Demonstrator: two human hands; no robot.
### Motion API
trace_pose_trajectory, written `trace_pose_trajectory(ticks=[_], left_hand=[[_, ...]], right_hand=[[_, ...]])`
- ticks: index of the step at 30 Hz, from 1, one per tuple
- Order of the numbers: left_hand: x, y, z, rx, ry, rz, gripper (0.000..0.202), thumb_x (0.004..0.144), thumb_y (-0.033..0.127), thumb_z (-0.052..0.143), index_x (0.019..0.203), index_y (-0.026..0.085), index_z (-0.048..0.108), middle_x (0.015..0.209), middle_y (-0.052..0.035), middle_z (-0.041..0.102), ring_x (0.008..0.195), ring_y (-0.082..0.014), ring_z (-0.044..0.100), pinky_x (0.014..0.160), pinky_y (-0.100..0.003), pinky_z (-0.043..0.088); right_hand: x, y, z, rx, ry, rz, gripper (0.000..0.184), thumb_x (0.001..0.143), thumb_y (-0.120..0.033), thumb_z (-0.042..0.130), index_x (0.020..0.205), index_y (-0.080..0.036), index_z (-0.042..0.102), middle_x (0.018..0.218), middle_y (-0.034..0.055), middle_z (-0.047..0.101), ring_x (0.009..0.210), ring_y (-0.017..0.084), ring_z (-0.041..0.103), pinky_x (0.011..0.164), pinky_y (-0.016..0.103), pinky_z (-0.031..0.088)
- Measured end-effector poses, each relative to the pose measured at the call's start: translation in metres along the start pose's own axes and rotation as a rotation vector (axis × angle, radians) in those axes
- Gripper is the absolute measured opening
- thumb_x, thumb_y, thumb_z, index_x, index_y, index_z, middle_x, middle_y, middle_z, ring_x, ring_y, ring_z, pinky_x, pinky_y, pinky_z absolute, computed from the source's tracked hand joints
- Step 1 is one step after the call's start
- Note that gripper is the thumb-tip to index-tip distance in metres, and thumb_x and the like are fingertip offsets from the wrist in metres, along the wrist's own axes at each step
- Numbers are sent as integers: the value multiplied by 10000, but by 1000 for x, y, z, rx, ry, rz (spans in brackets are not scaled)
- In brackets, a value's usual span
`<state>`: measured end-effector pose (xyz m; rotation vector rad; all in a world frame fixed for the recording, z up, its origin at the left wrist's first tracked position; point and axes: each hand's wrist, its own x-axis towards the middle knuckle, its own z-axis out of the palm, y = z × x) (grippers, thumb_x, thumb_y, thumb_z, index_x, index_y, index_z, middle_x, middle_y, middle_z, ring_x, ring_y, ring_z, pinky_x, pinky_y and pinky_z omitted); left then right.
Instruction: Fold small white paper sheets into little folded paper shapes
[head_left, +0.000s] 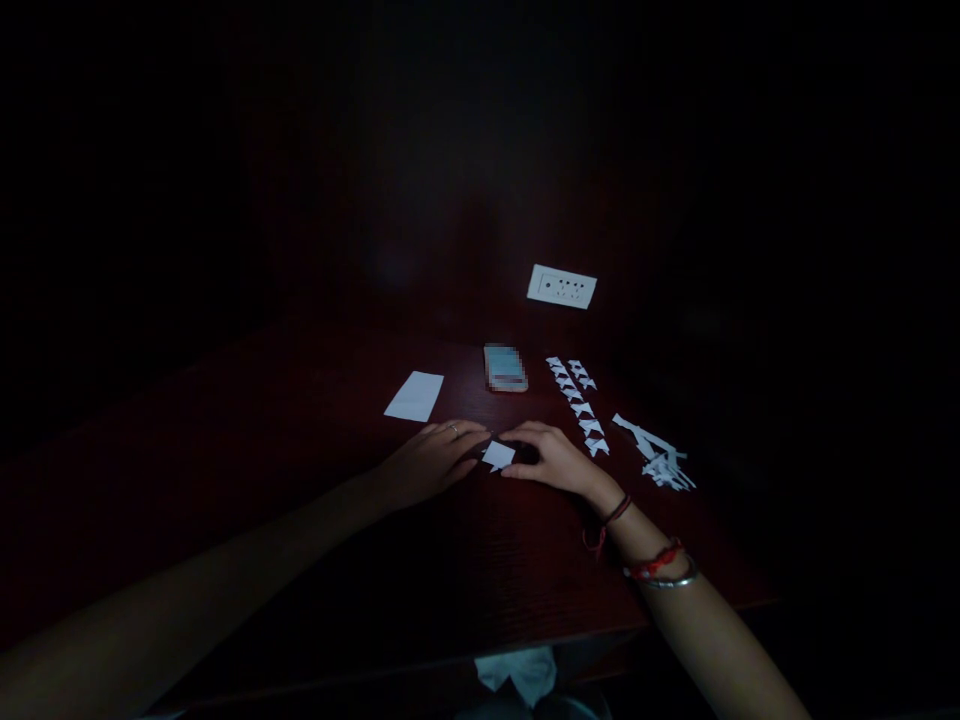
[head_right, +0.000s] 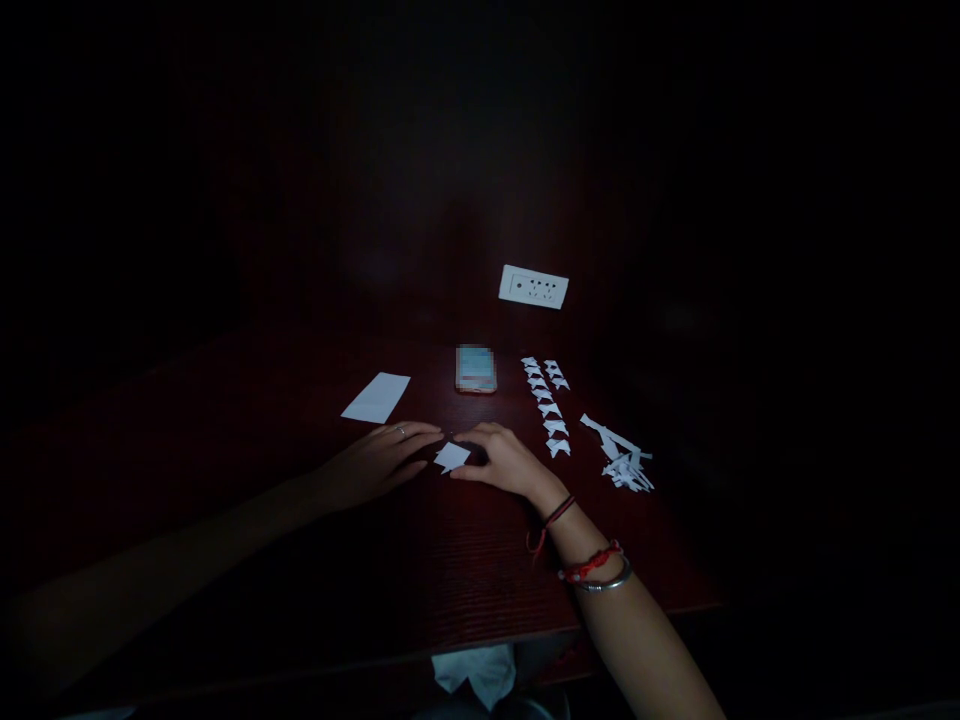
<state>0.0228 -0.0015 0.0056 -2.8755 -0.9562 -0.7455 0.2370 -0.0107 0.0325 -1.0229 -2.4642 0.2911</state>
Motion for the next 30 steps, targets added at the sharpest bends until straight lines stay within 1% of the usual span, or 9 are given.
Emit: trace_pose_trajectory(ticks=[3,8,11,15,21,25,30], left_hand=[[1,0,-2,-16,-22,7,310,811,256,407,1118,215,397,1107,-29,454,999,-169,419,829,-308,320],[2,0,-4,-47,-74,80,248,816,225,399,1058,232,453,1064,-5,492,978,-155,437,830,-302,315],[2,2,-3,-51,-93,103,218,824,210,383,1011,232,492,1053,1,508,974,-151,445,833,-301,313],[1,3,-2,-70,-126,123,252,837,193,355,1056,239,471,1059,-3,509,956,-142,460,820,-295,327],[-1,1,-1,-78,-94,149,261,824,191,379,1054,253,485,1088,-13,487,999,-151,430,825,-294,325],[-1,0,-1,-50,-143,158,274,815,169,382,1057,250,481,1088,-4,486,984,-151,437,828,-297,322],[-3,-1,-4,-47,-199,177,336,806,133,374,1116,249,429,1147,0,458,1065,-161,369,862,-309,304]], right_hand=[[0,0,1,4,-35,-19,409,654,-336,591,1027,-179,530,917,56,553,831,149,503,753,273,381],[1,-2,-2,20,-85,-79,394,649,-337,595,1004,-170,550,919,52,556,841,139,504,763,257,382],[1,-4,-4,20,-117,-128,290,685,-319,563,934,-171,590,921,47,555,848,127,505,782,247,374],[2,-5,-2,-21,-132,-162,205,721,-283,531,872,-172,614,900,39,560,845,120,503,783,240,372],[3,-6,-1,-89,-184,-171,187,759,-251,488,861,-161,617,855,43,558,778,114,516,725,225,384],[2,-9,-2,-98,-202,-189,191,781,-229,456,869,-152,607,837,42,550,746,104,516,692,212,385],[4,-11,1,-92,-168,-159,202,808,-211,405,843,-136,589,800,47,549,729,101,509,675,205,384]])
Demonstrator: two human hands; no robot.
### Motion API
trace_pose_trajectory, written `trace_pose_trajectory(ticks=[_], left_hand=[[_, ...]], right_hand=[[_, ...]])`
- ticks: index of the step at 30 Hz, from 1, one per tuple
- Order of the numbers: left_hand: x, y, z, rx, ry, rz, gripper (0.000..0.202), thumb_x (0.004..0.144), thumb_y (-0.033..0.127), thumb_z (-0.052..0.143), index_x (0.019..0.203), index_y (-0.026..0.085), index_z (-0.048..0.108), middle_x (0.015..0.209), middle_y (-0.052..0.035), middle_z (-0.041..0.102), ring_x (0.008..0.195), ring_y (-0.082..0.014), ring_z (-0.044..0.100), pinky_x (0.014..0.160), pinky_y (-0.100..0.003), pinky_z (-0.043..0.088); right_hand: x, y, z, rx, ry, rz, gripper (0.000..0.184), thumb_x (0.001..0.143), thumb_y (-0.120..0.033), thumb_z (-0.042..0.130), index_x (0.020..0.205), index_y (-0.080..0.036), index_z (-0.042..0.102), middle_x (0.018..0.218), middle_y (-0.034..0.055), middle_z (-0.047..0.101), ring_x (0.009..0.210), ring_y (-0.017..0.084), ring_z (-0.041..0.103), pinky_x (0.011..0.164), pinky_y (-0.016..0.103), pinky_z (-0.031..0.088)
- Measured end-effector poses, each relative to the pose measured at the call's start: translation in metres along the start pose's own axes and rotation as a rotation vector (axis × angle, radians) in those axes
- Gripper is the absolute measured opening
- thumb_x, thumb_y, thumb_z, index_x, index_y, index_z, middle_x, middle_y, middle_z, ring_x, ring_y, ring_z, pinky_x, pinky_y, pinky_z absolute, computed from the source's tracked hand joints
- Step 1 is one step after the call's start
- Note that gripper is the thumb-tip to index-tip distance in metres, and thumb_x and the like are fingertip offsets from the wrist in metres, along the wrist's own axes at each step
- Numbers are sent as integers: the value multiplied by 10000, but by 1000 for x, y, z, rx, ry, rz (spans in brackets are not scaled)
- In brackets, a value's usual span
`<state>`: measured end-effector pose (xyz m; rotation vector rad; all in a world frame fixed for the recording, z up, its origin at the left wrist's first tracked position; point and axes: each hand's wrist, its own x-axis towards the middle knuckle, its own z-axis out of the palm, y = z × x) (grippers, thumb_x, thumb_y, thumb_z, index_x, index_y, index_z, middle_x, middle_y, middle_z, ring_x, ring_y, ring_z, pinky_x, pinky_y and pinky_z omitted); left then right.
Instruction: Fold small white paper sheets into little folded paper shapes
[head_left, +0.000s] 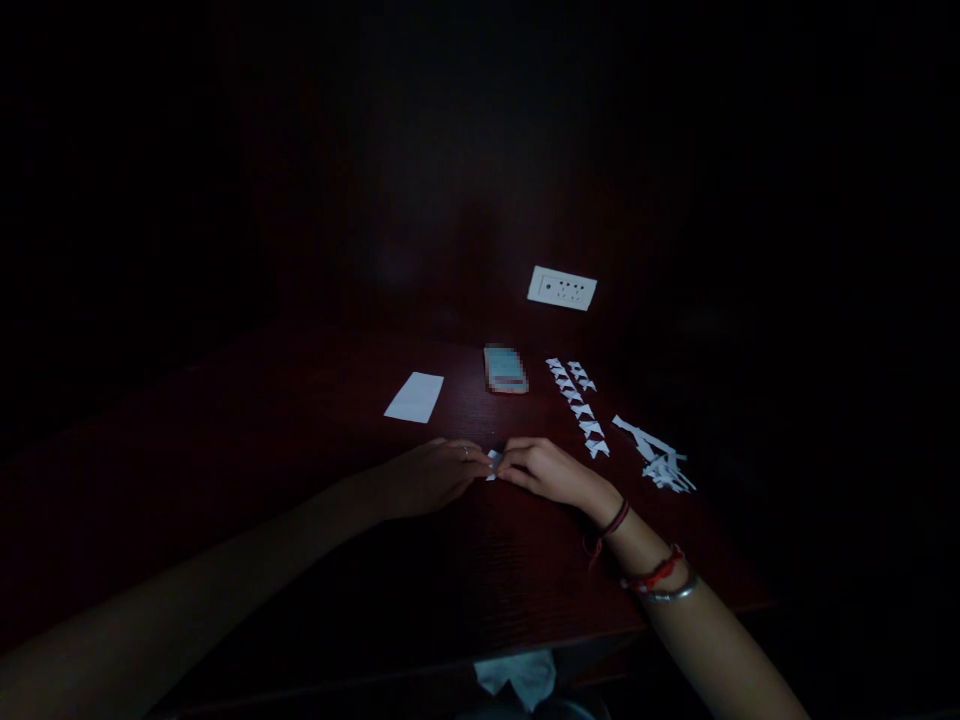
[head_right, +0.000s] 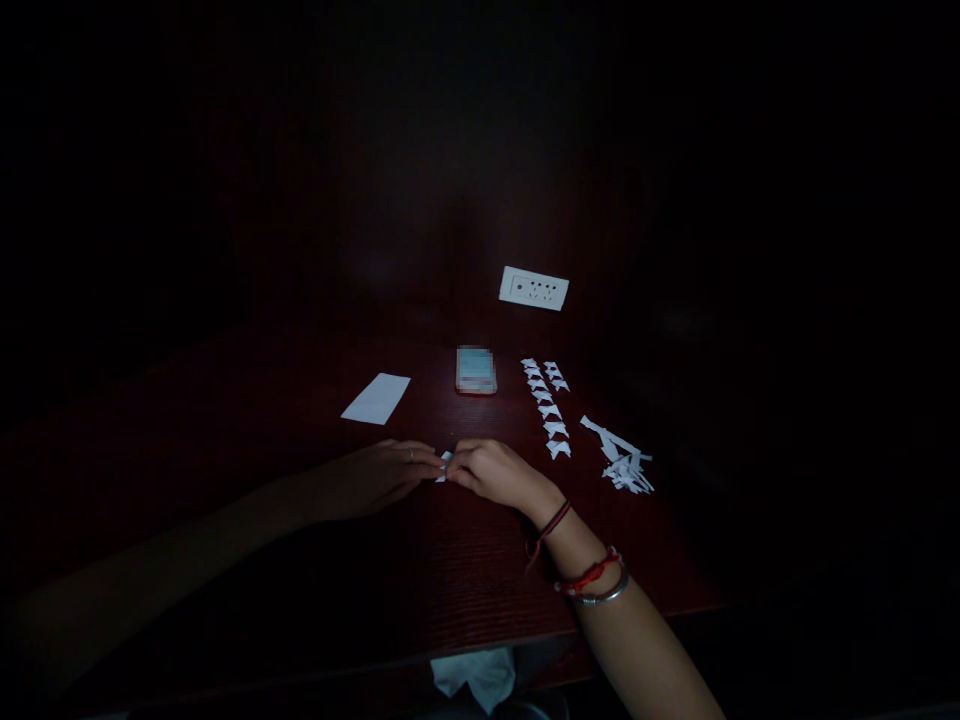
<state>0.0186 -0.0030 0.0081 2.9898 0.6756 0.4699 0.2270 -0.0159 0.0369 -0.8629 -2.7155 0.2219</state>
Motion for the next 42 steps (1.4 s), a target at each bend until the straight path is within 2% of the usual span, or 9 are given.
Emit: trace_pose_trajectory(ticks=[7,14,20,28,35,42], left_hand=[[-2,1,-5,-37,-21,16,382,794,96,349,1147,233,396,1187,-8,432,1111,-170,332,883,-330,300],[-1,11,-12,-47,-73,-50,342,795,116,356,1119,216,402,1166,-26,448,1098,-181,356,878,-345,306],[-1,13,-8,-31,-91,-52,374,798,148,369,1165,218,362,1201,-39,417,1114,-199,341,882,-356,305],[0,12,-5,-27,-102,-51,418,775,95,362,1163,249,381,1208,10,421,1126,-185,334,901,-361,302],[0,13,-6,-42,-124,-75,480,746,55,374,1186,247,362,1248,3,370,1146,-190,306,920,-368,290],[-1,13,-2,-54,-120,-79,463,755,67,379,1183,244,368,1256,-12,358,1146,-189,306,922,-379,287]], right_hand=[[4,4,5,77,37,80,160,792,-189,426,802,-131,575,774,50,579,728,110,522,673,206,380],[3,7,7,178,37,214,149,765,-194,457,789,-135,592,737,28,608,663,94,539,616,181,374],[1,10,10,245,54,242,143,738,-181,474,773,-131,603,718,19,612,644,85,536,603,171,375],[2,10,12,280,95,267,90,709,-166,499,745,-130,572,685,9,588,614,74,506,583,167,372],[-1,13,12,343,77,272,76,700,-158,513,732,-129,576,673,1,568,604,69,481,588,170,373],[-1,24,20,474,63,407,83,646,-160,572,711,-122,607,637,-5,548,588,69,460,562,178,364]])
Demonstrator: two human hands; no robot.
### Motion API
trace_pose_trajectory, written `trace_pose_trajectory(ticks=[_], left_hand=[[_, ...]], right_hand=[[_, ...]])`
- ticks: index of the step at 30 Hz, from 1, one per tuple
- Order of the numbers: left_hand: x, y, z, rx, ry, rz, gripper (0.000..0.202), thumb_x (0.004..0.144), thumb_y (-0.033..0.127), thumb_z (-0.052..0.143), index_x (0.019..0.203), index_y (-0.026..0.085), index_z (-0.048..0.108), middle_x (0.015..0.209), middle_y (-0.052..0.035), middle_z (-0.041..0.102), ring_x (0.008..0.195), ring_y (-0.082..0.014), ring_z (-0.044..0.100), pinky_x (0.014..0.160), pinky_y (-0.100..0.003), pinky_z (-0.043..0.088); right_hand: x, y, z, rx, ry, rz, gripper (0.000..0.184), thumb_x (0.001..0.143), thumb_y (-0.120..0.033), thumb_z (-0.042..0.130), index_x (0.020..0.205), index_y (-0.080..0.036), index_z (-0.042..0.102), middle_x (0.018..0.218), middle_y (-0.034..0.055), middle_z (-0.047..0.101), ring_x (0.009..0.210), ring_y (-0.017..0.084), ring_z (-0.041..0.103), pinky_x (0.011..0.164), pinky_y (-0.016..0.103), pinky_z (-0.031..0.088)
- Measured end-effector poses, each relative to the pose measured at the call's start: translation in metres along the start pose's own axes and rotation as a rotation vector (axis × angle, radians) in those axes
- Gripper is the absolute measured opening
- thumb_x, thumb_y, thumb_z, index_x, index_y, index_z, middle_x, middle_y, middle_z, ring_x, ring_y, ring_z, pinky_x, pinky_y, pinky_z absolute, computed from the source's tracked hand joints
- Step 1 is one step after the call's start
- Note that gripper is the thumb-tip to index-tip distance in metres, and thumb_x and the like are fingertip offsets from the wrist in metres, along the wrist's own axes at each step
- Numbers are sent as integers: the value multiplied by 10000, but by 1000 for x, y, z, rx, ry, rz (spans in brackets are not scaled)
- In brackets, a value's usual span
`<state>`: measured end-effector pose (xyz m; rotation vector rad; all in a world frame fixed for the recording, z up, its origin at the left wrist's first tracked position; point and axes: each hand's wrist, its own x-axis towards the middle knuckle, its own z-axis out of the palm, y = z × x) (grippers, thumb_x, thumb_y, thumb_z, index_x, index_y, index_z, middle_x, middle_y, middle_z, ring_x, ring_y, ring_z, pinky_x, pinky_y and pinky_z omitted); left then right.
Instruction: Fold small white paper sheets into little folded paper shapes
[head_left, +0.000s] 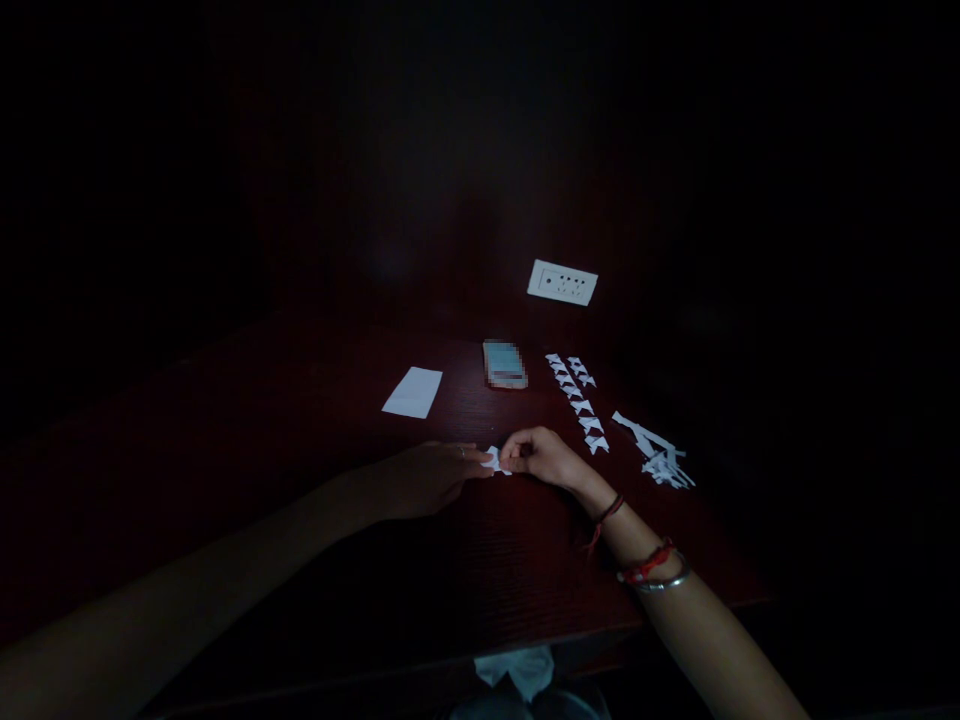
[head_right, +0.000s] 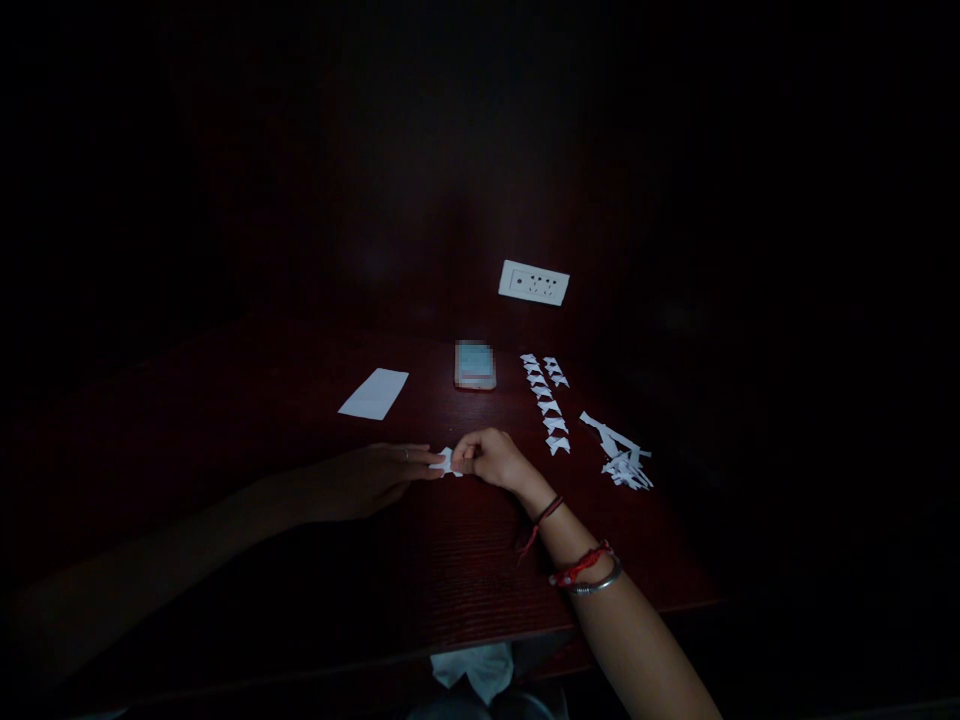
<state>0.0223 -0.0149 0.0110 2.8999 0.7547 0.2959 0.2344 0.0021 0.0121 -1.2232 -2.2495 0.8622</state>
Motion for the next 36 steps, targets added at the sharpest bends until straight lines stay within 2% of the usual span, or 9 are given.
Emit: trace_pose_trajectory(ticks=[8,14,19,24,30,36], left_hand=[[-2,-2,3,-18,39,14,457,758,73,385,1175,260,375,1253,0,363,1143,-171,312,928,-356,280],[-2,4,-3,-3,3,-20,452,750,66,376,1162,250,392,1246,-13,374,1137,-170,323,918,-365,286],[-3,1,2,-19,9,-2,458,753,64,373,1175,243,372,1262,-10,348,1151,-172,298,929,-359,267],[-5,-1,4,-26,11,-5,451,750,66,377,1162,247,364,1256,-3,355,1150,-198,296,905,-386,284],[-5,1,1,-33,38,13,467,762,66,379,1197,222,314,1221,-36,398,1137,-208,311,891,-381,292],[-6,-2,1,-4,42,75,491,778,53,352,1203,297,320,1259,7,347,1150,-202,286,893,-374,302]], right_hand=[[0,-2,0,171,-47,90,113,592,-58,560,684,-110,599,601,-25,495,547,53,419,522,170,340],[1,-4,0,220,-44,150,107,564,-43,556,647,-106,580,588,-36,464,531,47,399,526,177,331],[-2,-3,-3,331,-37,135,162,566,-14,517,689,-106,569,575,-39,455,534,47,406,509,166,321],[-5,7,-10,252,9,18,249,633,-60,515,869,-121,566,668,-15,492,576,54,427,550,175,355],[-11,-5,-15,-100,-108,-252,223,682,-155,559,902,-171,595,795,20,536,670,90,466,626,216,388],[-13,-7,-13,-149,-112,-316,202,714,-184,539,908,-169,594,804,27,552,677,92,495,630,220,404]])
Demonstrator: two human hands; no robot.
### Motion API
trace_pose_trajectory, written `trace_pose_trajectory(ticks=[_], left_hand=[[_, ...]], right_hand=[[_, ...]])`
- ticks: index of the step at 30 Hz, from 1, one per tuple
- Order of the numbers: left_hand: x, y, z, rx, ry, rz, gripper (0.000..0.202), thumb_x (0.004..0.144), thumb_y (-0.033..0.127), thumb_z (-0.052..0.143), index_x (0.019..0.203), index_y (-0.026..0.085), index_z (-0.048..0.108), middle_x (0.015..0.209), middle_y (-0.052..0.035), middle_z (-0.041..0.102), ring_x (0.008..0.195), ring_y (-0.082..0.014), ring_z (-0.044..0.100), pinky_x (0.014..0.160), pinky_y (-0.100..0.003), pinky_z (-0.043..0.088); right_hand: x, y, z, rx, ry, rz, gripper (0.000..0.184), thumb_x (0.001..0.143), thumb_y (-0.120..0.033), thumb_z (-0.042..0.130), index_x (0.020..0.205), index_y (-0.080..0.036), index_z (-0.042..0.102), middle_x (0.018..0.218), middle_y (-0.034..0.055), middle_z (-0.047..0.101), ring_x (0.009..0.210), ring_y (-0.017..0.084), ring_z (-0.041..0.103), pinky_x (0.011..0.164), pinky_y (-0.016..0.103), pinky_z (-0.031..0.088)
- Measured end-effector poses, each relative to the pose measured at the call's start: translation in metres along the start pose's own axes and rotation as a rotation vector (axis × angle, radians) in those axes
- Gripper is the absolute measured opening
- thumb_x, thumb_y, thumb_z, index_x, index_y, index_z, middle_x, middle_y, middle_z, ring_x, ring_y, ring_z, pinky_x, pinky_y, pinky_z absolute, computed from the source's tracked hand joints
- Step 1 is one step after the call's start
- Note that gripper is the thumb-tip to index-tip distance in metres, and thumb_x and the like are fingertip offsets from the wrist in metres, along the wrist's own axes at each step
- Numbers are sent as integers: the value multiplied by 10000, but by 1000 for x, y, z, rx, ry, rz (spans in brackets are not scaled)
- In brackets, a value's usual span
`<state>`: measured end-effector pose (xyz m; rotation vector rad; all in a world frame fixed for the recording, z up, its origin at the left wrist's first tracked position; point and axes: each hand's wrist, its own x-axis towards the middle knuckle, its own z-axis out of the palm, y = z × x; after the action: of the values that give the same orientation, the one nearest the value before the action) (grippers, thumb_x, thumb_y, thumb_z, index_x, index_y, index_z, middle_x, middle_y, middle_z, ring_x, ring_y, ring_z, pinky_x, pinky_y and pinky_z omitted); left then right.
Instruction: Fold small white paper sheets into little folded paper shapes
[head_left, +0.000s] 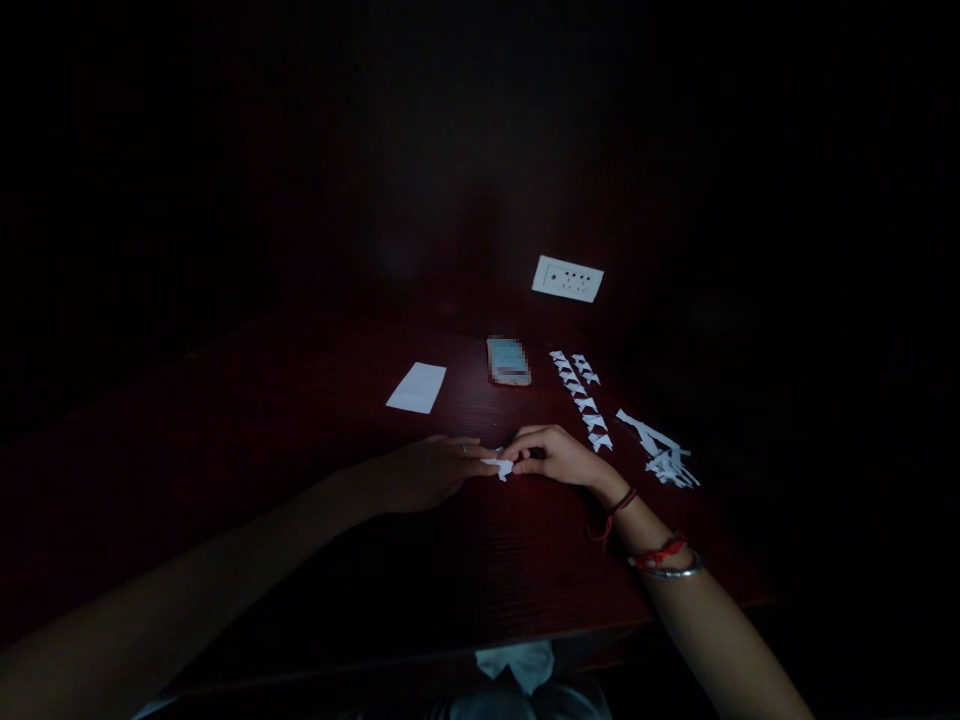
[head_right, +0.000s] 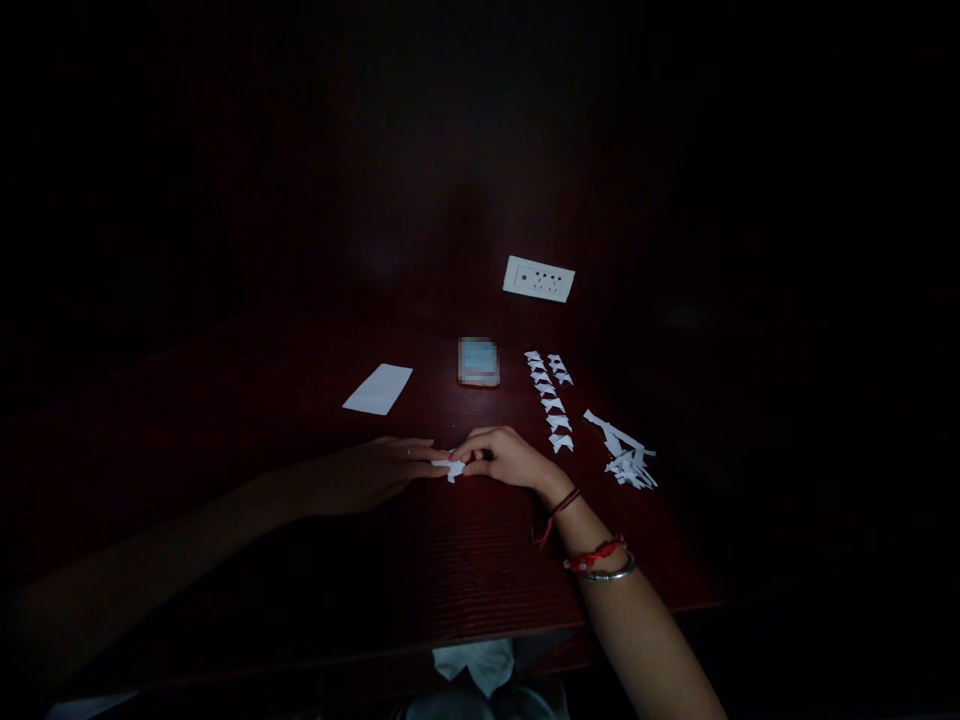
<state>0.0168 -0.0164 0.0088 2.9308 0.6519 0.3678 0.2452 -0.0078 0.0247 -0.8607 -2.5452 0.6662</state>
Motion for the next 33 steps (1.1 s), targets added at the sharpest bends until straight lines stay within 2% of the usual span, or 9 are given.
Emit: trace_pose_trajectory(ticks=[5,8,11,15,19,26,33], left_hand=[[0,-5,-1,-22,18,9,445,768,30,339,1133,272,417,1236,-2,370,1119,-164,332,919,-339,278],[-1,-8,-3,-67,11,12,498,724,-27,323,1115,264,426,1232,1,377,1102,-148,355,903,-328,291],[-2,-9,-7,-100,-15,29,584,664,-78,311,1120,271,413,1240,20,371,1131,-148,315,907,-341,279],[-2,-9,-13,-78,-14,26,609,643,-82,314,1112,289,425,1234,23,369,1107,-149,342,899,-328,280],[-2,-5,-14,9,-18,-11,541,685,-29,359,1102,303,444,1168,6,424,1040,-166,406,853,-317,307],[-3,-7,-10,2,-24,-37,525,723,27,395,1185,272,346,1241,-8,375,1115,-178,333,866,-333,291],[-2,-7,-12,-24,-11,-11,561,690,-16,353,1184,249,335,1228,-4,389,1096,-168,343,875,-345,284]], right_hand=[[-1,5,-1,-44,21,-13,229,704,-207,555,928,-181,594,852,34,555,732,106,513,661,224,404],[-1,4,-3,-63,24,-32,213,710,-220,550,913,-192,607,867,36,561,773,114,519,696,230,397],[0,0,-3,-63,30,-65,188,727,-219,529,890,-191,618,879,36,567,787,111,524,721,229,395],[1,-3,-1,-95,23,-103,186,728,-238,527,882,-193,620,877,35,570,799,114,523,738,229,393],[4,-4,0,-187,40,-128,209,727,-290,520,870,-179,623,857,40,569,805,120,507,743,227,385],[4,-5,0,-347,20,-134,232,778,-300,445,875,-178,616,835,42,562,796,130,491,727,240,376],[2,-11,2,-605,33,-212,286,799,-353,388,908,-181,589,810,48,543,759,132,473,709,253,357]])
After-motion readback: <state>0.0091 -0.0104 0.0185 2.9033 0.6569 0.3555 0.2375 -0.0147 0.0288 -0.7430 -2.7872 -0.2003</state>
